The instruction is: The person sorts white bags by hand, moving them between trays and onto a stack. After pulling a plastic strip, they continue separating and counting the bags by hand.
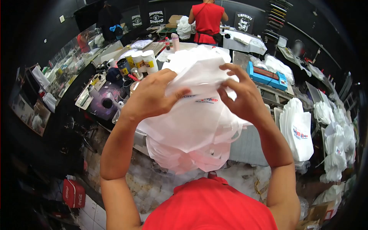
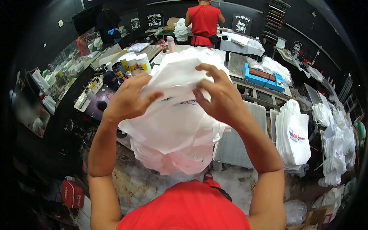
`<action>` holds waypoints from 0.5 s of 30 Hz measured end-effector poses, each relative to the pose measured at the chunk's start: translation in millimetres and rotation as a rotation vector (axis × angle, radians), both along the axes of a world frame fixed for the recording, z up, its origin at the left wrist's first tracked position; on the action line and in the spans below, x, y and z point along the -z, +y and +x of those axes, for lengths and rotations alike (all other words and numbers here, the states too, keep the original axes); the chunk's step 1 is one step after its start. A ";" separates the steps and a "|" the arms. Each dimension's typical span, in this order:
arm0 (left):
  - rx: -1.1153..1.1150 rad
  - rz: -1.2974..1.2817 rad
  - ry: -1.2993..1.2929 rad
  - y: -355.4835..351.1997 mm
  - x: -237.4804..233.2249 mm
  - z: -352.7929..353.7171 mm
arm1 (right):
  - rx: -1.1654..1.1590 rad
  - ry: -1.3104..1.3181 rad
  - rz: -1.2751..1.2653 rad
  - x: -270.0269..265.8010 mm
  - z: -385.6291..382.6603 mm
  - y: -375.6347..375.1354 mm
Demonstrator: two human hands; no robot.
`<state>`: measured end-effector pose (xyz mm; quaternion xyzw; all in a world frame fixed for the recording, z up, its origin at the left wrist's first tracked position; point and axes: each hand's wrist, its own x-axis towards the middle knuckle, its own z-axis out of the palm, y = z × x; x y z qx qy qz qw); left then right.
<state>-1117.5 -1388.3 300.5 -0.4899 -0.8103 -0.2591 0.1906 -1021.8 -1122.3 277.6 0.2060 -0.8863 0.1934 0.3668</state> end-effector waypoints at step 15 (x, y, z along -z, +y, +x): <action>0.000 0.078 0.245 -8.3 -3.2 -7.0 | -0.338 -0.402 0.178 25.4 33.4 -27.7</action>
